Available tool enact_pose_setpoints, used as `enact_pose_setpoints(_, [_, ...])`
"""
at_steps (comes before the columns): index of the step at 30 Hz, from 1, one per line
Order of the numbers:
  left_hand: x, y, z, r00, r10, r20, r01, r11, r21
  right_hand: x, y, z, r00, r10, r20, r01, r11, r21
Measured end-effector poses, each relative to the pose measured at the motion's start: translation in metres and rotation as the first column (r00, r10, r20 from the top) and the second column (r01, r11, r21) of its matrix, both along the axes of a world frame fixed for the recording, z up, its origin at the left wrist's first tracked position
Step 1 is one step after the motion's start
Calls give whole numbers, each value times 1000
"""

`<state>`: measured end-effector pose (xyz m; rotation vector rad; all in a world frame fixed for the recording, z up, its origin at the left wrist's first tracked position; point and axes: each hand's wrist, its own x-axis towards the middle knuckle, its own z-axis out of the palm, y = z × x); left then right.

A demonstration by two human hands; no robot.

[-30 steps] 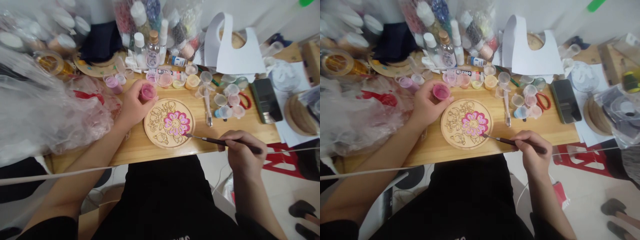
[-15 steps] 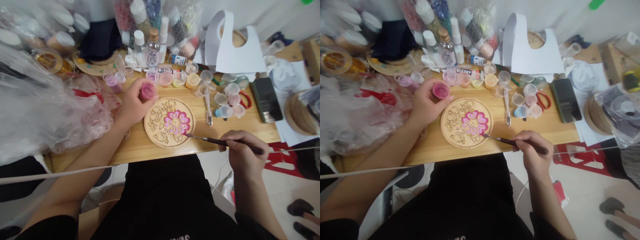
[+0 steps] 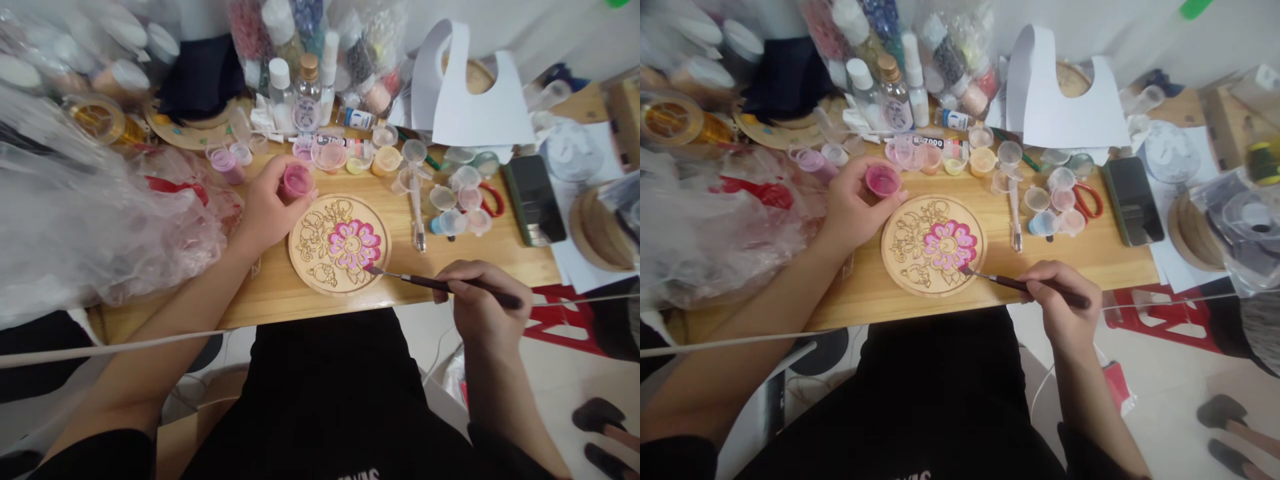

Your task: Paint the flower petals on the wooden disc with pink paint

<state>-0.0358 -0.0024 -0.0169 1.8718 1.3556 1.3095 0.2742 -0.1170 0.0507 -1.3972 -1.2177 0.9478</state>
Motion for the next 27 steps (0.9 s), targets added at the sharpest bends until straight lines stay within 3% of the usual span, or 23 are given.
enact_pose_setpoints(15, [3, -3, 6, 999, 16, -28, -15, 1000, 21, -1, 1, -1, 1000, -13, 6, 13, 1000, 15])
enact_pose_setpoints(27, [1, -1, 0, 1000, -12, -11, 12, 999, 33, 3, 0, -2, 997, -78, 28, 77, 997, 27])
